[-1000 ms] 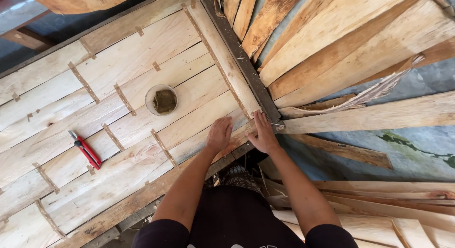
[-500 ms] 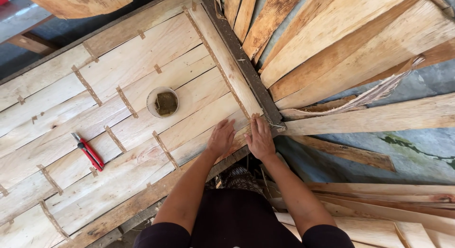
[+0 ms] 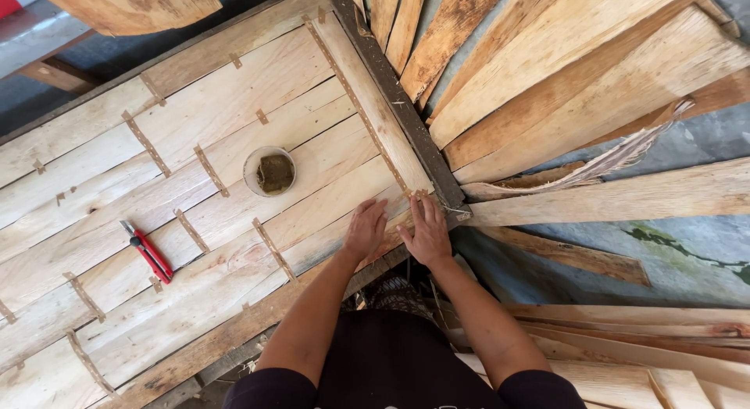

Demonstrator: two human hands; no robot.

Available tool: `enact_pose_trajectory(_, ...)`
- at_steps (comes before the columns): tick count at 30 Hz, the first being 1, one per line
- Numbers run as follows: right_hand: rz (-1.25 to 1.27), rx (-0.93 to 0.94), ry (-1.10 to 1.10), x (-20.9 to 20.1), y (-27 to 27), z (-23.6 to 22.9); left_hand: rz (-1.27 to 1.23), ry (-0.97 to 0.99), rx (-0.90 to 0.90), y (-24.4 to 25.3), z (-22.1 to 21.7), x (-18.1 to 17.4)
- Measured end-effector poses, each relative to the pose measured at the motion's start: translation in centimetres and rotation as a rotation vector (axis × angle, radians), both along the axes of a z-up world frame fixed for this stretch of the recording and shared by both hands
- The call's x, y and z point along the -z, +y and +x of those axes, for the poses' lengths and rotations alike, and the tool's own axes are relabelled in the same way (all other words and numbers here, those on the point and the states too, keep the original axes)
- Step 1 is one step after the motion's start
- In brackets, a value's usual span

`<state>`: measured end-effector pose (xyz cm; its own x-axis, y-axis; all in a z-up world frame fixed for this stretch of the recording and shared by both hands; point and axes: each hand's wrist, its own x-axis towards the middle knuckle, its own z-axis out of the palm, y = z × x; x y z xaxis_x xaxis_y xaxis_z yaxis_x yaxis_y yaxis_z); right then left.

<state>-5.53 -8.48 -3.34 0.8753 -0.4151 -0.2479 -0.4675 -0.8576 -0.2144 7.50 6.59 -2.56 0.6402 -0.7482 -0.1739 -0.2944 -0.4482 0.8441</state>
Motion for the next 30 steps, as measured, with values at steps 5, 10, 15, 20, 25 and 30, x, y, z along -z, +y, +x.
enact_pose_trajectory(5, 0.023, 0.005, -0.061, -1.1, 0.3, 0.5, 0.025, 0.007, -0.025, -0.3, 0.0, 0.1)
enact_pose_trajectory(10, 0.016, 0.022, 0.056, -2.2, 0.6, 1.0, 0.002, -0.009, -0.016, 0.0, -0.4, 0.6)
enact_pose_trajectory(15, 0.009, -0.034, 0.023, -1.4, 0.0, 0.8, -0.005, -0.058, -0.006, 0.0, -0.7, 1.4)
enact_pose_trajectory(20, 0.112, 0.029, -0.040, -0.8, -0.3, 0.3, 0.028, 0.000, -0.019, -0.1, -0.4, 1.0)
enact_pose_trajectory(25, 0.041, 0.005, 0.093, -2.0, 0.4, 1.3, 0.087, 0.068, -0.019, 0.0, -0.2, 0.2)
enact_pose_trajectory(30, 0.084, 0.011, 0.193, -2.7, 0.3, 1.5, 0.092, 0.083, -0.012, 0.1, -0.2, -0.5)
